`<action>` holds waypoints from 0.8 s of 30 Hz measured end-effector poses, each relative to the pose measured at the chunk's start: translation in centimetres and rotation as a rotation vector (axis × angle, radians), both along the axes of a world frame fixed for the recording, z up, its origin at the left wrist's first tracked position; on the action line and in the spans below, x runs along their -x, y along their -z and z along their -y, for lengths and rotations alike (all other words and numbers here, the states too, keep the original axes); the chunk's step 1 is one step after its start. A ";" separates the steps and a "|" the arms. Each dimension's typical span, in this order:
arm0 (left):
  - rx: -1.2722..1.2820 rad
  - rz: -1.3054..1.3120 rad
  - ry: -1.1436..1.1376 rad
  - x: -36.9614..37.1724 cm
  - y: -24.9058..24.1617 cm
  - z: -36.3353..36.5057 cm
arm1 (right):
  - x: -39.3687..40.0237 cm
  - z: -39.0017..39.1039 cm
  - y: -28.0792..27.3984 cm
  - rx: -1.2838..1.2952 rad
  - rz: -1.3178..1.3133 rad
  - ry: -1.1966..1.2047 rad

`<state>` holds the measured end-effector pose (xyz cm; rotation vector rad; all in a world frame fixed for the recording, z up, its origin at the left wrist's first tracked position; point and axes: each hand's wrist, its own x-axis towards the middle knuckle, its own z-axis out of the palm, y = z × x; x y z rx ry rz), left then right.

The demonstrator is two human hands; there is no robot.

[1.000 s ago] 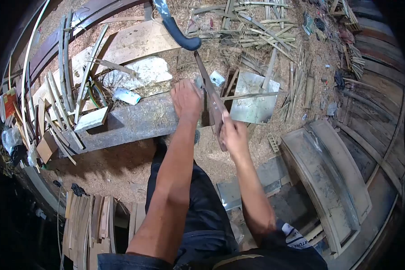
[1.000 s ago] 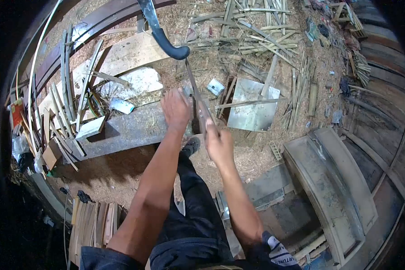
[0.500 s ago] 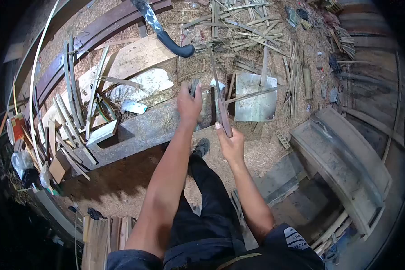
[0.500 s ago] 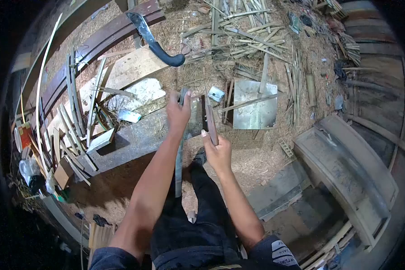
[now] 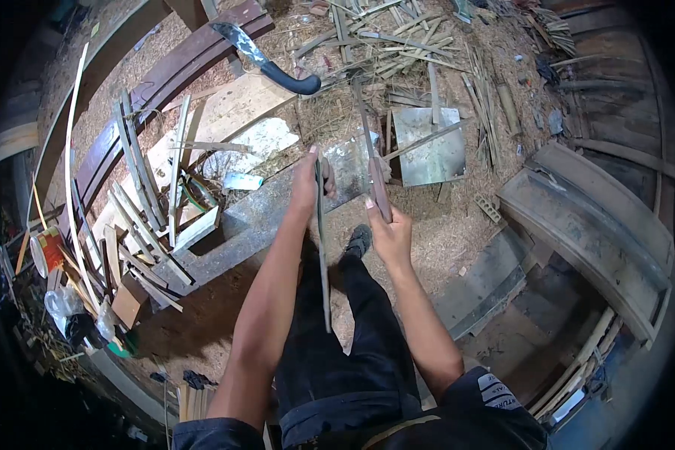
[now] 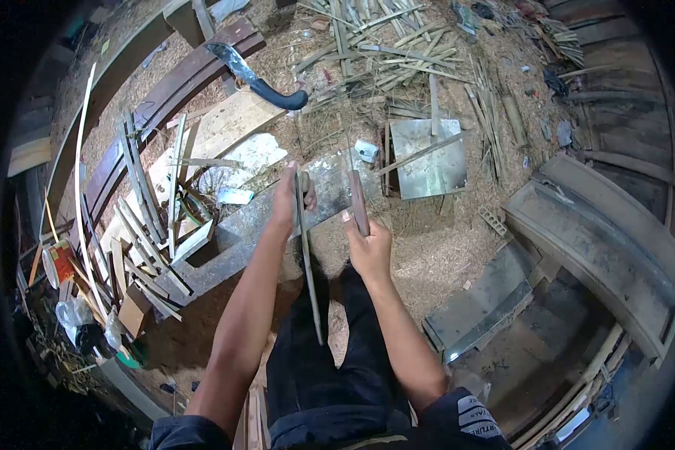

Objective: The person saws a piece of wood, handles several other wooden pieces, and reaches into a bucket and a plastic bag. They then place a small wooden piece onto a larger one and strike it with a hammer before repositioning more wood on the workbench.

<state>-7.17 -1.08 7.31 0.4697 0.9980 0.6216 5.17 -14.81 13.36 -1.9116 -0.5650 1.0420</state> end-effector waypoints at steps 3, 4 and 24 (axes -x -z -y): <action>-0.014 0.049 0.160 1.0 -0.1 -0.5 | 0.6 0.2 -0.6 -0.016 -0.003 0.042; -0.017 0.050 0.171 1.1 -0.5 -0.4 | 0.7 0.4 -0.5 0.001 0.012 0.033; -0.433 -0.948 0.426 -2.6 -2.2 -1.5 | -3.5 -2.4 1.2 0.025 0.129 -0.022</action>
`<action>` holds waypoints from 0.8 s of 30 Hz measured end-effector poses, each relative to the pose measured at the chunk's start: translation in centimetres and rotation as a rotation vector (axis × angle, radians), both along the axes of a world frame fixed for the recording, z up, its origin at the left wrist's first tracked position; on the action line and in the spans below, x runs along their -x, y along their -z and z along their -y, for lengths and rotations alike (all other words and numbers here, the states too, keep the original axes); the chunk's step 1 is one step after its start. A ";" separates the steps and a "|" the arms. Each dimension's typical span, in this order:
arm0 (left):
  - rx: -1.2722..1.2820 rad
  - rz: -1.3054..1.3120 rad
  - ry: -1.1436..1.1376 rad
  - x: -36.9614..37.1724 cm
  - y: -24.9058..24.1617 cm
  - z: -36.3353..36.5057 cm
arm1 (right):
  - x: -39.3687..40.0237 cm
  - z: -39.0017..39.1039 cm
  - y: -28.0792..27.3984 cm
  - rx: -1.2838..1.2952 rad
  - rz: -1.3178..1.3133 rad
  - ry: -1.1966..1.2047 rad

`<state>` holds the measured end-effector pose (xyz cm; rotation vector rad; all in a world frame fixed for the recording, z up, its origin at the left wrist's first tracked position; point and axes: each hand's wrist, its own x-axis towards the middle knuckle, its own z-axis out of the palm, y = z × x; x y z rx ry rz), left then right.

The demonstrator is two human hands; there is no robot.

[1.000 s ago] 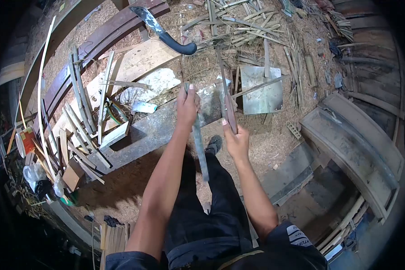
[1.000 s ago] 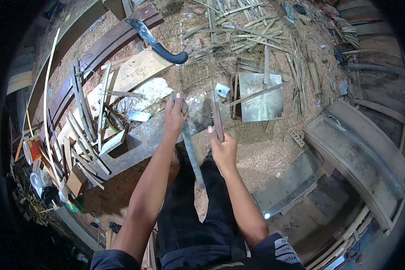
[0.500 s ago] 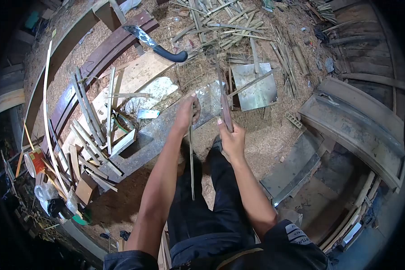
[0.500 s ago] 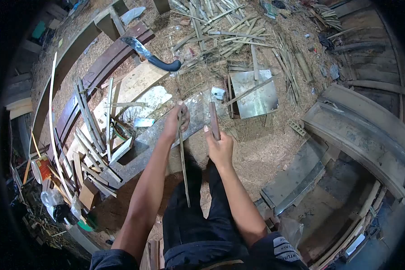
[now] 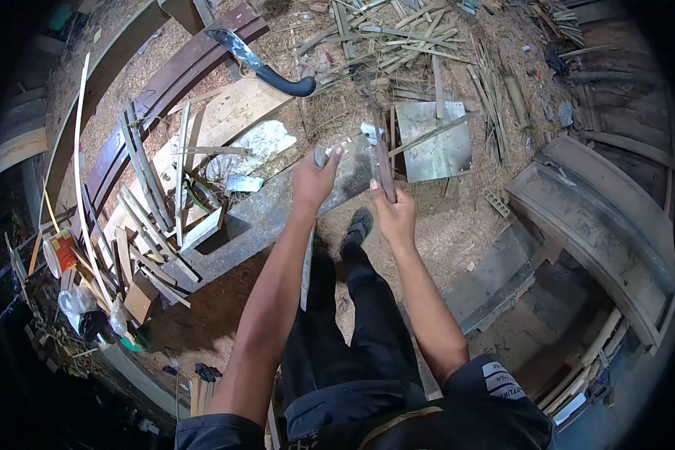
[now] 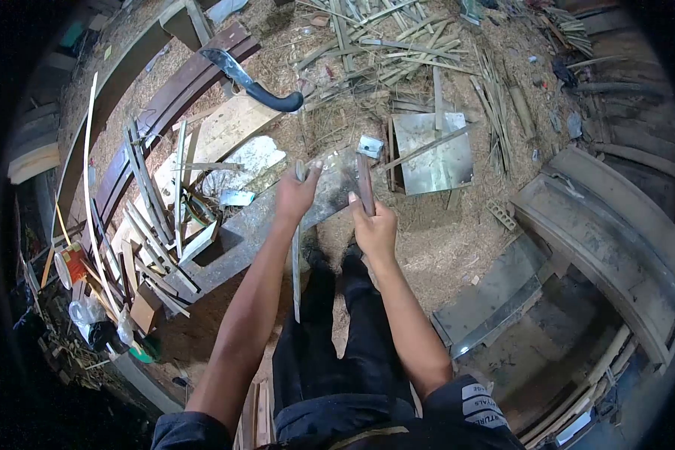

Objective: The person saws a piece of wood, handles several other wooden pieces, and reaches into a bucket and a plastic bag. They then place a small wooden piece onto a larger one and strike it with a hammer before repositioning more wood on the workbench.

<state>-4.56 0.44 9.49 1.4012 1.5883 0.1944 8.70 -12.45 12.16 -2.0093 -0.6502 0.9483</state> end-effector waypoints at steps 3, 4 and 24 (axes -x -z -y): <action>-0.183 -0.083 -0.062 -1.1 0.4 -0.5 | -1.0 -0.5 -1.0 -0.022 -0.102 0.047; -0.184 -0.086 -0.063 -1.4 0.3 -0.5 | -1.4 -0.4 -0.9 -0.024 -0.105 0.046; -0.609 -0.109 1.346 -2.7 4.8 -0.7 | -6.7 5.5 2.0 0.051 -0.096 0.091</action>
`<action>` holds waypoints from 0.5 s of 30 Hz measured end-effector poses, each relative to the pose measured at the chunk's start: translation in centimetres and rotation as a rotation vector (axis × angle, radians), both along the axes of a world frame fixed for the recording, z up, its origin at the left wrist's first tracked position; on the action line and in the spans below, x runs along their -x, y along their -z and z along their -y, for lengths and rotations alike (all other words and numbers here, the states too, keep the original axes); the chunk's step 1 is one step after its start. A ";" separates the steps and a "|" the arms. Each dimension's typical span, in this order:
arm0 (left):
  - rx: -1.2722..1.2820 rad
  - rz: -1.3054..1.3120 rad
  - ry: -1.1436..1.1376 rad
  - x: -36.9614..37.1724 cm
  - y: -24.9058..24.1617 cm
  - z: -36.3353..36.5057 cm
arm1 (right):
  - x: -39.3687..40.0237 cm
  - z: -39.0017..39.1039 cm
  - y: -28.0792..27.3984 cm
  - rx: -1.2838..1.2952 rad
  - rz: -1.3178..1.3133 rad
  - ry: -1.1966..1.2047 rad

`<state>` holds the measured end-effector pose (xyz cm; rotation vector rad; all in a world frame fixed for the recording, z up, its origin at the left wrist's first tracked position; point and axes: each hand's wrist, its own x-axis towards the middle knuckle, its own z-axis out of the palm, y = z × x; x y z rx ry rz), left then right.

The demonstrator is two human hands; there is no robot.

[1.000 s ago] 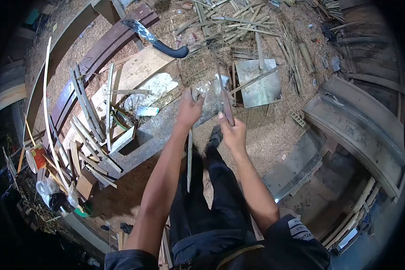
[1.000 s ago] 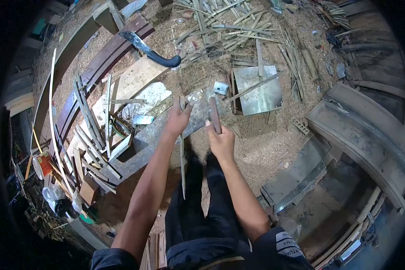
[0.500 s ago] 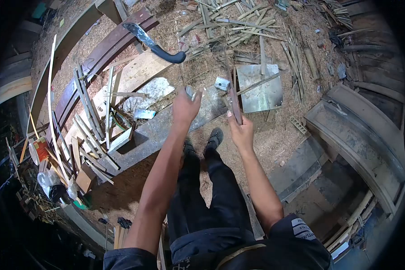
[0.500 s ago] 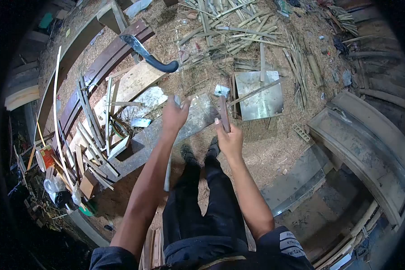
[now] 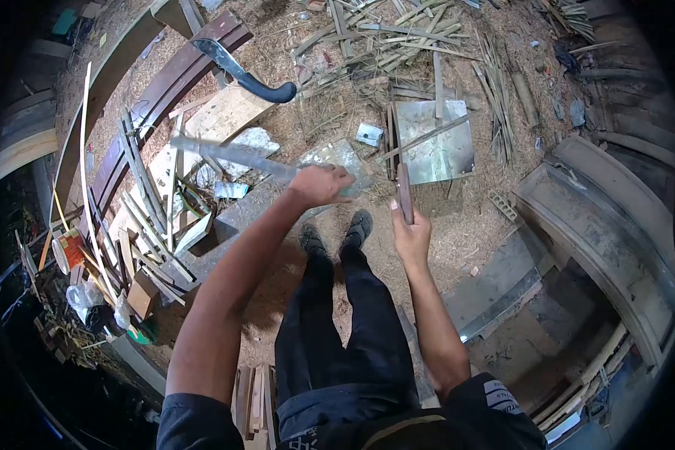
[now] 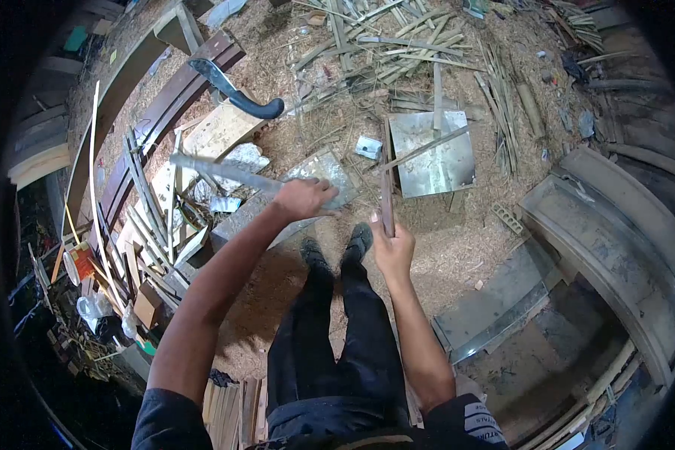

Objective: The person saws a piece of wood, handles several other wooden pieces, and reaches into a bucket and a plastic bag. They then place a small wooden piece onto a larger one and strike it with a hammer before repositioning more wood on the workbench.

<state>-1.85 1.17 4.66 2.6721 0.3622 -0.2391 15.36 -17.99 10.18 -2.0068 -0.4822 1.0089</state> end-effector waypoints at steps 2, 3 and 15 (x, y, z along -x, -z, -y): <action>0.009 -0.037 0.060 0.1 0.3 0.1 | -0.1 1.1 0.8 0.010 0.011 -0.007; 0.017 -0.072 0.120 0.4 0.7 0.2 | 0.0 1.5 0.9 0.019 0.023 -0.013; -0.022 -0.065 -0.335 3.4 0.6 1.3 | 5.1 4.6 0.3 -0.036 -0.002 -0.042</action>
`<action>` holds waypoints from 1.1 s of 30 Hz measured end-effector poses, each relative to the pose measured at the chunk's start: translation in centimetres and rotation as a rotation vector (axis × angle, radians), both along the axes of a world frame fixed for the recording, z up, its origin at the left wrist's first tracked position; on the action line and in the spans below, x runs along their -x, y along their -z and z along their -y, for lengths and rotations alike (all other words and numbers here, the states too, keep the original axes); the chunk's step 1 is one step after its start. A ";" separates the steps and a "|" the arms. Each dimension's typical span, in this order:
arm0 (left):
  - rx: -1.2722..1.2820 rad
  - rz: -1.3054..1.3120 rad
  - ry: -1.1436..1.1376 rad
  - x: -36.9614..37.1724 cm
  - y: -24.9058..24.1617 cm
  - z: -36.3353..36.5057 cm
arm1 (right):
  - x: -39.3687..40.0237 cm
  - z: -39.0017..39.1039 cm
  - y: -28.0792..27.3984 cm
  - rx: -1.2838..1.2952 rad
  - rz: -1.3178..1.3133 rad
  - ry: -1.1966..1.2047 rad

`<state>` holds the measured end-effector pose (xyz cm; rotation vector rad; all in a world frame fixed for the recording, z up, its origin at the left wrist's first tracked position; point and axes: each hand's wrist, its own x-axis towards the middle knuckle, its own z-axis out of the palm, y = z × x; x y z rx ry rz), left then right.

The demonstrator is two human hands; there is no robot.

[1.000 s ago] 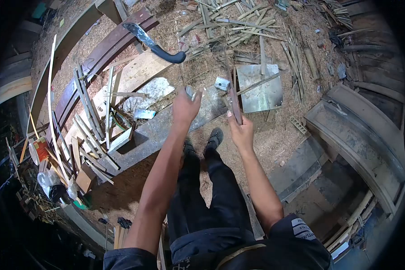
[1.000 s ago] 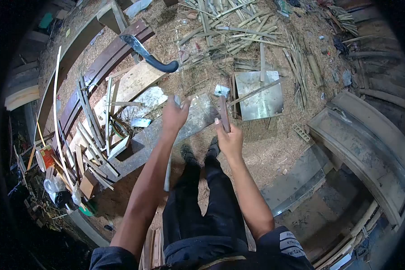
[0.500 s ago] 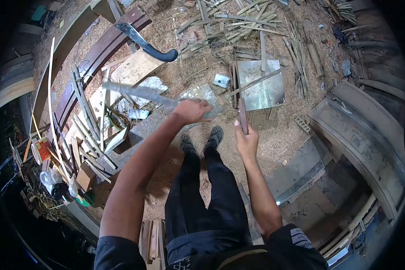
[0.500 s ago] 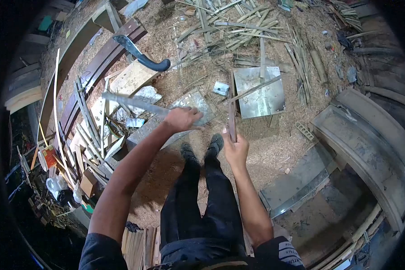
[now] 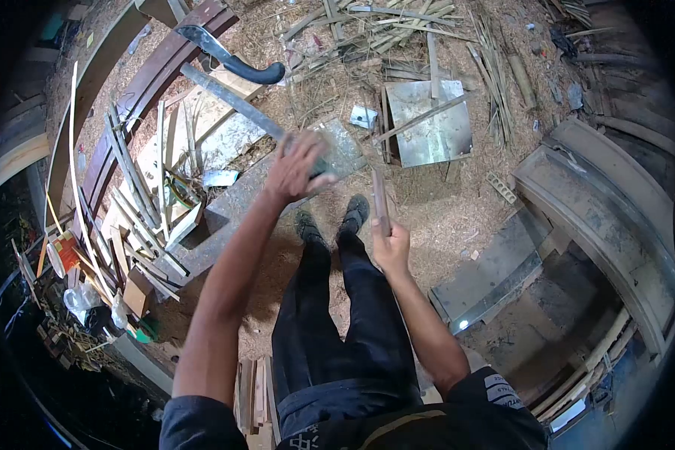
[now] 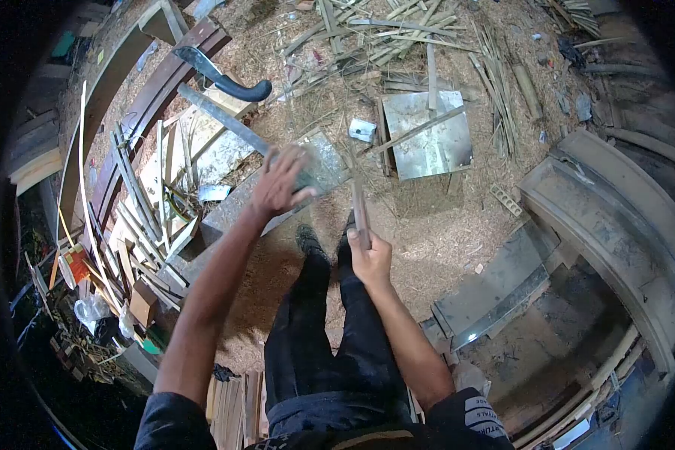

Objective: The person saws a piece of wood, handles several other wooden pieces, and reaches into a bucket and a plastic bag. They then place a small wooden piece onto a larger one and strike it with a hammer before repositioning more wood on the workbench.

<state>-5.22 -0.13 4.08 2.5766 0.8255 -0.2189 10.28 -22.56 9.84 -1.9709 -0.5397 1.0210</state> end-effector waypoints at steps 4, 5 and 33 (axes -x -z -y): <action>-0.197 0.205 -0.620 -1.1 1.5 3.4 | 1.7 2.6 2.8 -0.011 -0.054 -0.048; -0.193 0.209 -0.621 -2.1 1.8 3.8 | 2.0 3.2 3.3 0.002 -0.090 -0.061; -0.278 0.222 -1.023 -4.5 4.9 5.1 | 1.8 7.8 4.6 0.016 -0.204 -0.184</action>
